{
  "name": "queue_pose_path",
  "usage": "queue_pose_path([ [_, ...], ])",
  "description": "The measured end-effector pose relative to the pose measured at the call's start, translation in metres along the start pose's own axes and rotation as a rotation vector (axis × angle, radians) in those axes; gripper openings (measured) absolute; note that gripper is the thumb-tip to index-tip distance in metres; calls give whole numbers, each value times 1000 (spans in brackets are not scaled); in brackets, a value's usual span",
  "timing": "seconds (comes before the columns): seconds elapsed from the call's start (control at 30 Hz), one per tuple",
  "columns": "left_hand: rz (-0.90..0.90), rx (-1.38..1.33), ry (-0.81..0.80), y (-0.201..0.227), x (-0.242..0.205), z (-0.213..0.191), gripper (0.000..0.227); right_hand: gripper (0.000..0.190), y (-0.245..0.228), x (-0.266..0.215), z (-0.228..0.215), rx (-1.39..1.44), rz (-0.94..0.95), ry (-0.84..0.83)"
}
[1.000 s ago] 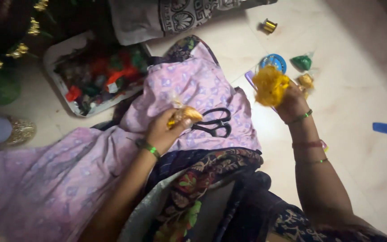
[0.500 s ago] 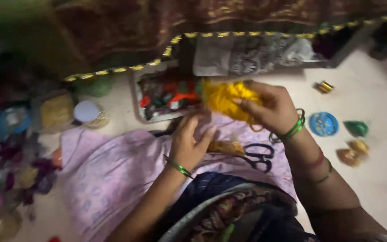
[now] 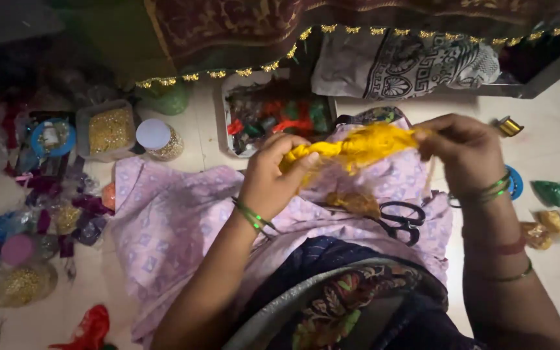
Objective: The recorder uses yellow yarn and their hands to wrap and shape yellow decorative tassels on the floor of a workshop.
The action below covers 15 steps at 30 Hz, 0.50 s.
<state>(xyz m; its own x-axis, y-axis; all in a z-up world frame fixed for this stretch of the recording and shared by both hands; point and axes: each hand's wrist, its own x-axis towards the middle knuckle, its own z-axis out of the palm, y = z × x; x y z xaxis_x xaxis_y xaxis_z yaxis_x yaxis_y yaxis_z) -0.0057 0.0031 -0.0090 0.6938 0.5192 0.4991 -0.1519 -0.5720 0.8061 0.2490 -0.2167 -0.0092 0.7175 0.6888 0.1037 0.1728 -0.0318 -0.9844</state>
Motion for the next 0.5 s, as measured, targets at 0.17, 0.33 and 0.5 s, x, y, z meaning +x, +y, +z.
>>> queue_pose_path([
  [0.17,-513,-616,-243,-9,-4,11,22,36,-31,0,29,-172,-104,-86],
  [0.33,-64,-266,-372,11,-12,11,23,67,-42,-18,94,-212,-383,-612],
  [0.5,-521,-177,-254,-14,-28,-17,22,35,39,14,38,-103,-74,-544],
])
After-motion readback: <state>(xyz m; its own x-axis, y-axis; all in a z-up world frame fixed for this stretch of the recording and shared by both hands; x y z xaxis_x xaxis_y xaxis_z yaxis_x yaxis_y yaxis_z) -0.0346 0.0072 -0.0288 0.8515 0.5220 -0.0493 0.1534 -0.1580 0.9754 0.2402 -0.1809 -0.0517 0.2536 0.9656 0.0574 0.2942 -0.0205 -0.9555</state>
